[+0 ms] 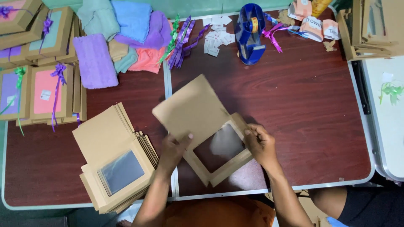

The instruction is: The person places a dark rectangular item into a brown paper envelope with a clear window, folds the flaps, and seals the envelope using a tape dispenser. The person then picks up a purple ribbon from the table.

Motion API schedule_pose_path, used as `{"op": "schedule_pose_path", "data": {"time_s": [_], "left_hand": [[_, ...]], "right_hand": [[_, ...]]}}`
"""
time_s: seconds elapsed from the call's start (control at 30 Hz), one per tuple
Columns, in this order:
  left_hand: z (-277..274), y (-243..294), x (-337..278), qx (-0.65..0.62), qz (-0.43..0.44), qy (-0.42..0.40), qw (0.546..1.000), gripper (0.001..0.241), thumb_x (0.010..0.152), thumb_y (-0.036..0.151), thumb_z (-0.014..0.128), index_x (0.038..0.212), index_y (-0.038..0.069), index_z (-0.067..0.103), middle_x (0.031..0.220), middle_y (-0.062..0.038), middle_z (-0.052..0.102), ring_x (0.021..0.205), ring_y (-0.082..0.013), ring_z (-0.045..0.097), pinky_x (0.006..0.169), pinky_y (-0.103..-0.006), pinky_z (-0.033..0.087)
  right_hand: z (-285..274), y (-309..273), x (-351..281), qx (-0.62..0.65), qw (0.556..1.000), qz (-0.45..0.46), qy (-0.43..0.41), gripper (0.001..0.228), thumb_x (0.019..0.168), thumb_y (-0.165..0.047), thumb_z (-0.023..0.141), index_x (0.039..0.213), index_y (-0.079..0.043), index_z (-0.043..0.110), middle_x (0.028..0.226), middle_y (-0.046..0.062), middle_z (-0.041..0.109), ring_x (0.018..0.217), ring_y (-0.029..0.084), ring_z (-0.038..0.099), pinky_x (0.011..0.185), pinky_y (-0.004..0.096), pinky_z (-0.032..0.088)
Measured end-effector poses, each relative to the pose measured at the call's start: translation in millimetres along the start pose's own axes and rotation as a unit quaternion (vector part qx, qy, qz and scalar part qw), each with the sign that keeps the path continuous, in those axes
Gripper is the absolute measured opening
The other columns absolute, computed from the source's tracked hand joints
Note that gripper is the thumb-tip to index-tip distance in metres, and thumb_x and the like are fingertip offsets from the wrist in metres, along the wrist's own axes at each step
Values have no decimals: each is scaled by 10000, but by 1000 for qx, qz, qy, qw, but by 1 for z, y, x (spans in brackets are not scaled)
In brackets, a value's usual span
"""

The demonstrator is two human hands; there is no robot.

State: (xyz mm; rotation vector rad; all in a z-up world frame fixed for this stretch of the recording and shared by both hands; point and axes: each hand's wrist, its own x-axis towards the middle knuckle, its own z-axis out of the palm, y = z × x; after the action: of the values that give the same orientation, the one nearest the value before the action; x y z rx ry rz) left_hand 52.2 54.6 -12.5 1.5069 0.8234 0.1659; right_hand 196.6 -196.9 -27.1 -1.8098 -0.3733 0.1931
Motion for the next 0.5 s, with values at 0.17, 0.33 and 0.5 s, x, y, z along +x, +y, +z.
{"op": "schedule_pose_path", "data": {"time_s": [0.17,0.33,0.5], "left_hand": [[9,22,-21,-20,17,68,997,313,884,365,799,815,61,827,656,-130,712,606,-216,671,575,-367,543],[16,40,-44,-142,63,145,977,292,966,249,750,826,-5,786,763,-160,749,735,-189,660,697,-394,560],[19,7,-44,-212,41,174,961,354,918,271,703,1034,-60,747,966,-178,788,830,-300,785,747,-399,691]], "right_hand": [[9,-49,9,144,982,121,18,351,972,-297,642,1233,-80,731,798,114,701,667,158,630,620,326,558],[10,-20,8,439,871,218,-43,693,990,-678,450,1301,-78,603,999,175,761,854,270,769,714,452,641],[9,-6,1,466,864,169,-86,328,980,-126,613,1250,51,552,1154,360,689,954,411,734,821,497,624]]}}
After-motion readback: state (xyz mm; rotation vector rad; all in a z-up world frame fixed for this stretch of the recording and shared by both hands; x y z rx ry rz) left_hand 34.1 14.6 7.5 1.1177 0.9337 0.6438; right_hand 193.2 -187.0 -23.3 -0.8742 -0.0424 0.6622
